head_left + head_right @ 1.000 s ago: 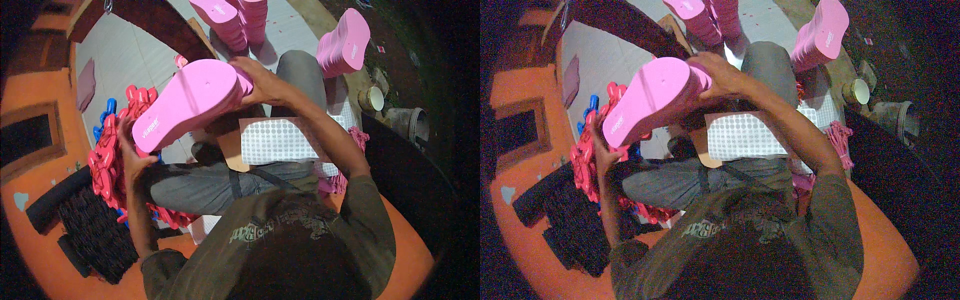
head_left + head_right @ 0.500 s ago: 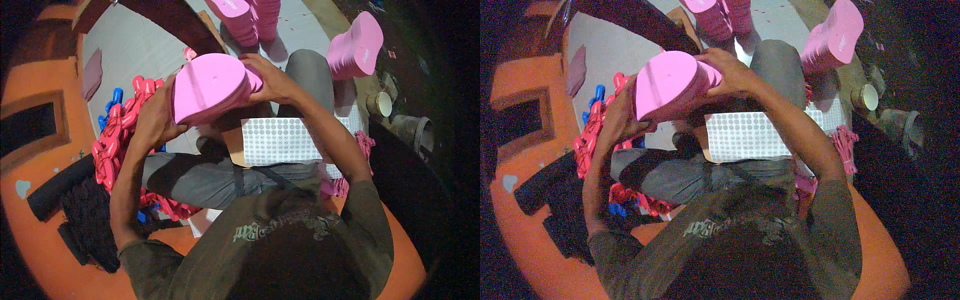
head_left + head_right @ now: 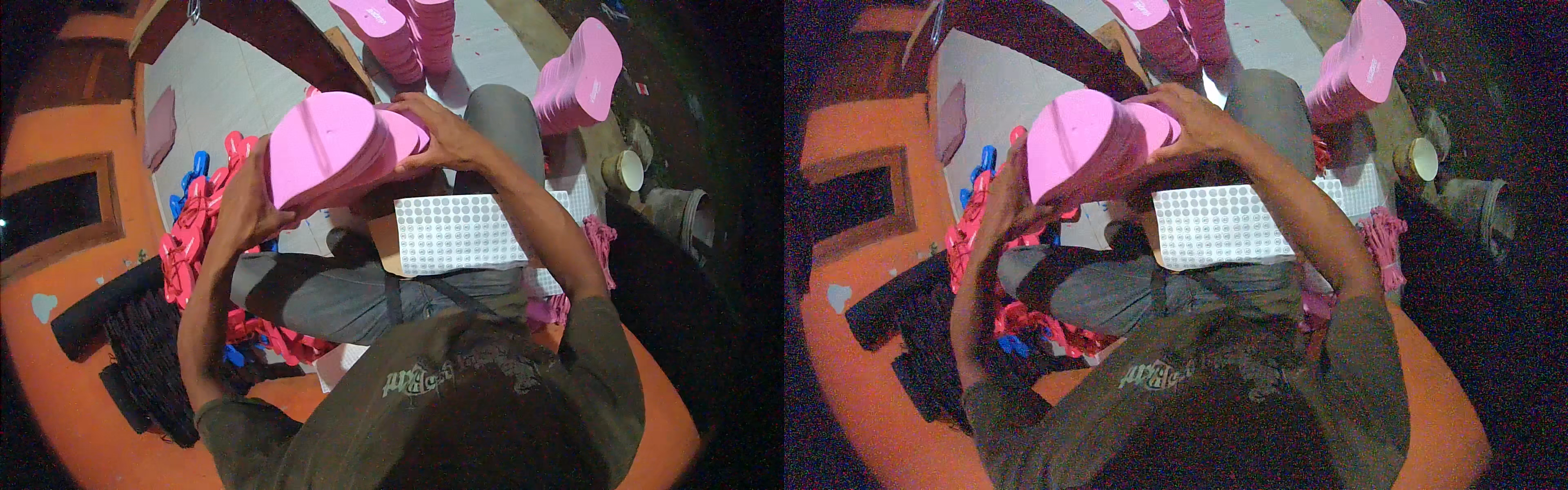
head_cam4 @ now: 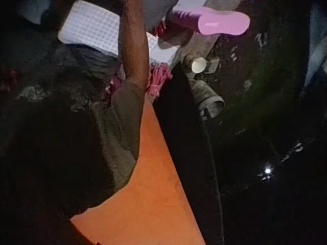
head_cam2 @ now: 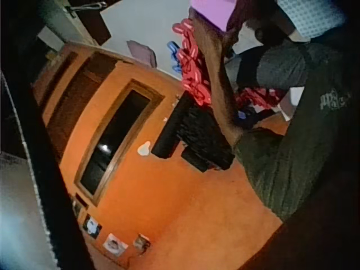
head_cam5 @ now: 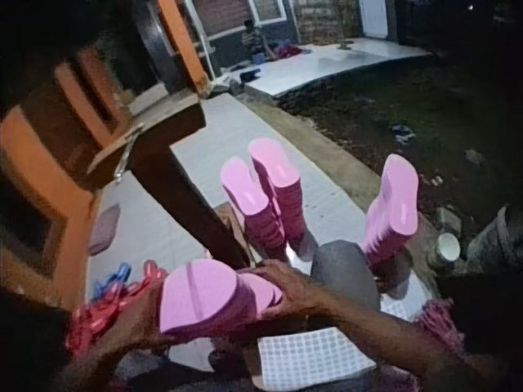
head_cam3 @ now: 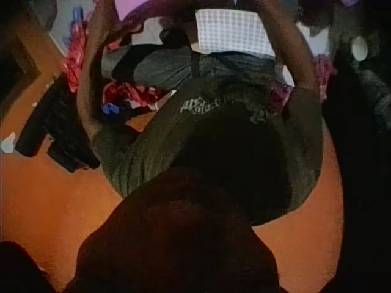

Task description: The person peels small circular labels from a sheet and applies them to pink sandal components.

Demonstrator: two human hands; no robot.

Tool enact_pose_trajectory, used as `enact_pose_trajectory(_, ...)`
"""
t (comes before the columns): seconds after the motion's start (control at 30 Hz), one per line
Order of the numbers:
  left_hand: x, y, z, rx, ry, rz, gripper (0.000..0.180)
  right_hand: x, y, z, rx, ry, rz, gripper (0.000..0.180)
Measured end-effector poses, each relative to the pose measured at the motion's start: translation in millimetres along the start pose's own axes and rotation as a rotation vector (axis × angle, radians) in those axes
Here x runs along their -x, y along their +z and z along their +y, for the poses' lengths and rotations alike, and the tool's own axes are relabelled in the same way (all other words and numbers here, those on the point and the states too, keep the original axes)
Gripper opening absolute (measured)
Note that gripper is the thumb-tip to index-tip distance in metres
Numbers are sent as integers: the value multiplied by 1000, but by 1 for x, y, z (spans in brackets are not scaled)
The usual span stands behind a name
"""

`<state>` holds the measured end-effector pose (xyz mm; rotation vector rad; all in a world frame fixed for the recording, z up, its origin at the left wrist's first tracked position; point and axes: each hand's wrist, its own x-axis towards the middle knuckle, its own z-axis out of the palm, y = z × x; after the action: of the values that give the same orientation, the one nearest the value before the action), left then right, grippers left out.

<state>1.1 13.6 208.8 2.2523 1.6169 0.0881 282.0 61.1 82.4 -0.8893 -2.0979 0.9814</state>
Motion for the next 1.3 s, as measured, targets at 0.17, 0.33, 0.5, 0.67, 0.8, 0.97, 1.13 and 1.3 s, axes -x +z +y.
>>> enact_pose_trajectory(0.17,3,3,-2,-57,-8,24,97,2,2,4,45,14,21,78)
enact_pose_trajectory(0.33,4,6,-6,-29,-34,7,98,1,3,3,-2,7,23,77)
enact_pose_trajectory(0.5,-2,-1,12,-15,-138,-30,96,3,4,10,19,-21,24,76)
enact_pose_trajectory(0.67,3,0,-1,-9,-4,-11,92,3,6,13,28,10,44,73)
enact_pose_trajectory(0.8,-3,5,3,-77,47,-61,93,2,2,8,-7,26,21,74)
enact_pose_trajectory(0.97,-3,5,3,-73,-75,-84,92,2,2,5,167,6,22,83)
enact_pose_trajectory(1.13,-13,8,6,-71,-113,-124,93,-6,1,-11,86,-67,130,77)
enact_pose_trajectory(1.3,-10,8,2,-48,-64,-58,94,-10,9,11,73,-94,77,65)
